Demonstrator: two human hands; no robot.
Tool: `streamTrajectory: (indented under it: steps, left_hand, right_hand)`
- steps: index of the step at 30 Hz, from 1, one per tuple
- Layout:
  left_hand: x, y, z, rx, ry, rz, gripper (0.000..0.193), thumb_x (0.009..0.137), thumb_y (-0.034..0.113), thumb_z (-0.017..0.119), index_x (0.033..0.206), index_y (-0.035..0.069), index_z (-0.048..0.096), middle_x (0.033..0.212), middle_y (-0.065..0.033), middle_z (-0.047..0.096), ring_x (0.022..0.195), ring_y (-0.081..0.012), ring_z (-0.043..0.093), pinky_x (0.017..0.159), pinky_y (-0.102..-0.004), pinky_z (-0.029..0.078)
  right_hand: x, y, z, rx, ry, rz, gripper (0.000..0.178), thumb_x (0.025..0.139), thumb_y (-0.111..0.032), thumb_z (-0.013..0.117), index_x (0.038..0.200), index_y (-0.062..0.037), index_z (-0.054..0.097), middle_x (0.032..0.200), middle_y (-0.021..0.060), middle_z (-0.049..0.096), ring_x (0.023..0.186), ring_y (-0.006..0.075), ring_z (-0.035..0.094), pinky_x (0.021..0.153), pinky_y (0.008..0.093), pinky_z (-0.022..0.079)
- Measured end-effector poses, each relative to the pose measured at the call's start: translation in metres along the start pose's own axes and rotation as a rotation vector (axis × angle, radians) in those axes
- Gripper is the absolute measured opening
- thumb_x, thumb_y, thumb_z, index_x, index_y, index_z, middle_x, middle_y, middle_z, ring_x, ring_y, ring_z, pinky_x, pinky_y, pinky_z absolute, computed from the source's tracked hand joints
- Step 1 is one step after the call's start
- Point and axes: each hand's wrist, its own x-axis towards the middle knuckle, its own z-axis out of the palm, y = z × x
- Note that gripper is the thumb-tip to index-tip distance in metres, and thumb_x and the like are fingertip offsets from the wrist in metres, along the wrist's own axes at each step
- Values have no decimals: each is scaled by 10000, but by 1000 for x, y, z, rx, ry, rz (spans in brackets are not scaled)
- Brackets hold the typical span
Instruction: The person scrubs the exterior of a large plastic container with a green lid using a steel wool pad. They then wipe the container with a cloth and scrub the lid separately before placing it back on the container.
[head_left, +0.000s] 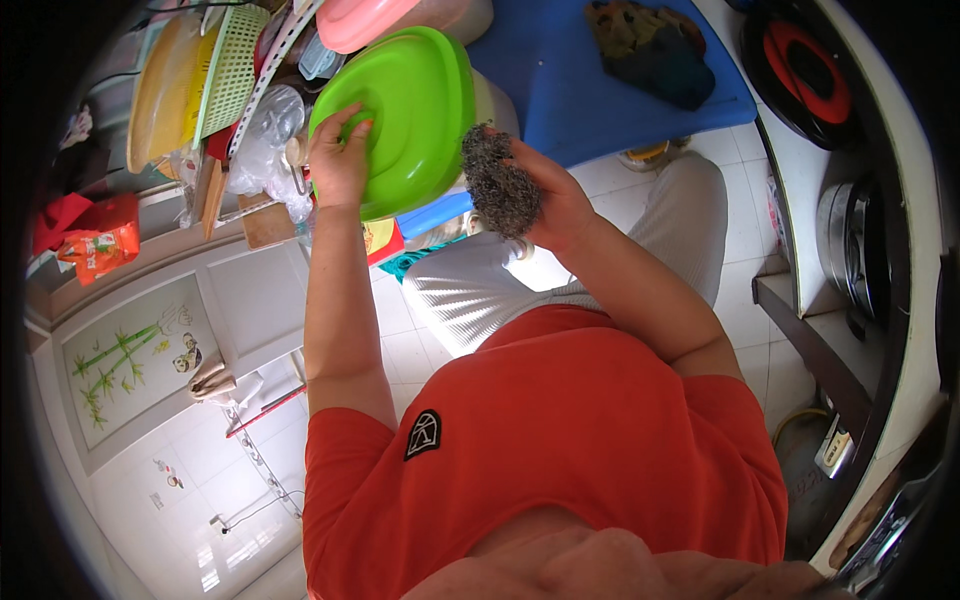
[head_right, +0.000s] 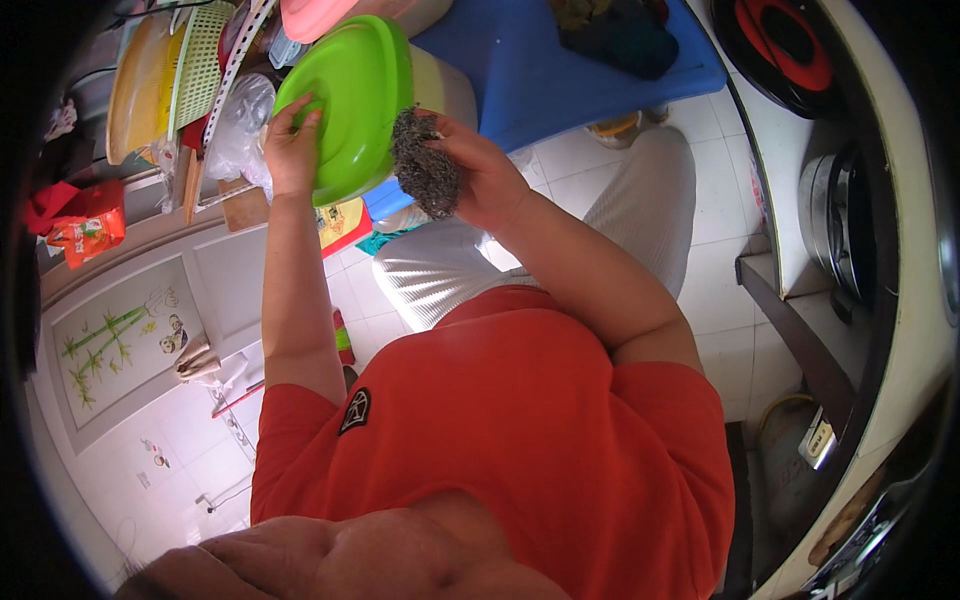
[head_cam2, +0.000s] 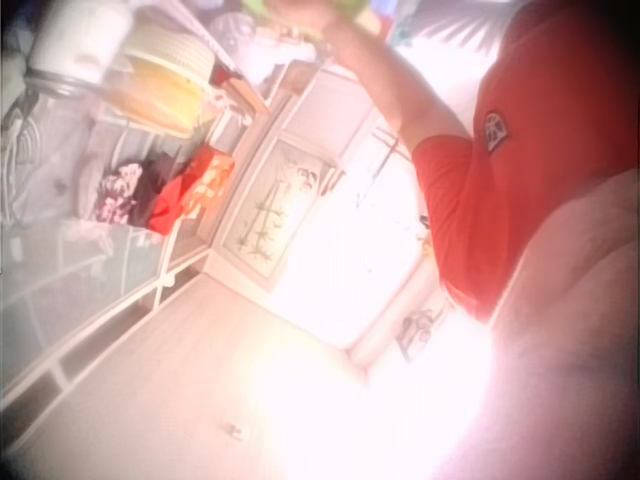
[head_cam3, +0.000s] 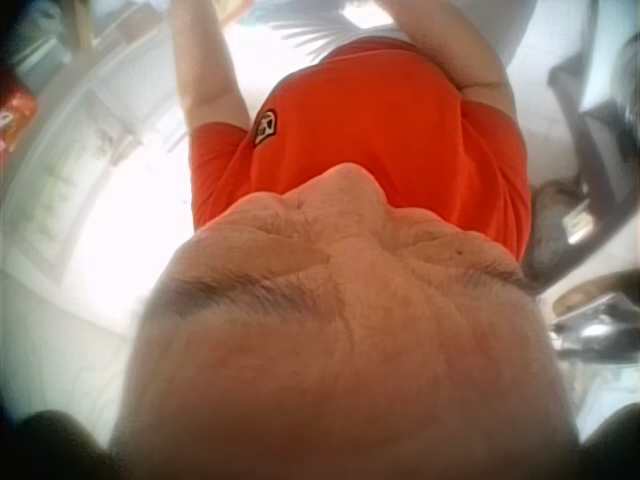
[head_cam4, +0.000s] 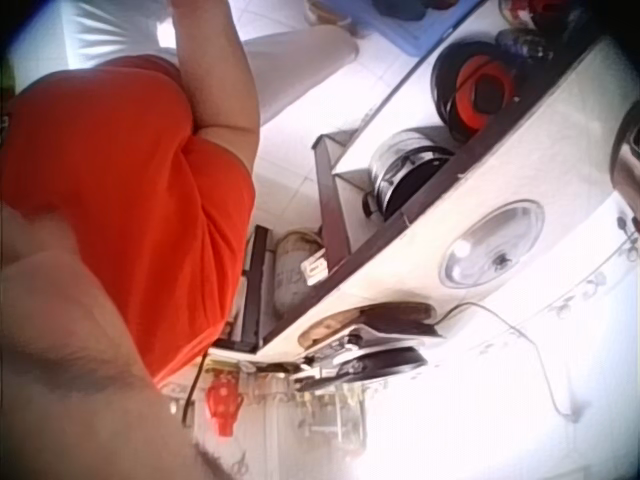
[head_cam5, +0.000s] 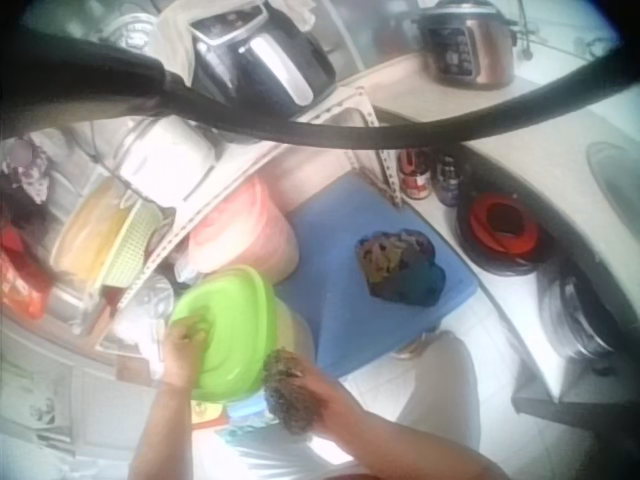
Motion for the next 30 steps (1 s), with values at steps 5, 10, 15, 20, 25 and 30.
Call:
streamTrajectory:
  steps: [5,10,15,20,25,30]
  left_hand:
    - [3,-6,4,-24,-1,-18,271,830,112,776,1099,105,742,1113,-123,693,1051,-275,640,953,-360,493]
    - [1,-12,4,-29,-12,-47,253,844,120,764,1096,105,744,1107,-119,698,1047,-269,643,939,-350,496]
    - [3,3,-7,-188,-25,-205,217,927,174,701,1123,86,736,1082,-99,704,999,-200,649,888,-317,500]
    - [2,-61,-52,-174,274,-450,329,954,281,630,1130,14,710,978,-37,710,862,-139,638,764,-291,518]
    - [-49,-103,-60,-558,87,-1056,208,983,259,603,1073,93,691,977,-19,696,902,-121,631,792,-306,489]
    - [-83,-111,-59,-1023,132,-1065,172,996,218,605,1079,88,682,964,-14,680,911,-139,622,796,-326,499]
  right_hand:
    - [0,-1,0,58,7,10,388,1033,-256,503,1386,-98,533,1214,69,647,1033,195,663,876,368,562]
    - [-2,-4,7,109,73,24,446,950,-108,521,1391,-72,465,1183,132,625,996,245,671,837,392,582]
    - [-3,-11,-6,-44,55,-2,484,947,-100,520,1420,-26,448,1211,135,624,1007,248,667,859,393,575]
    - [-2,-22,-15,-79,61,11,461,957,-117,515,1395,21,483,1225,144,640,1056,243,663,909,386,557]
    - [-6,-23,-17,-139,93,37,432,982,-152,499,1372,35,506,1215,153,652,1071,252,660,944,374,536]
    - [-6,-21,-14,-120,89,87,469,984,-210,478,1384,36,498,1251,149,630,1094,251,640,925,386,530]
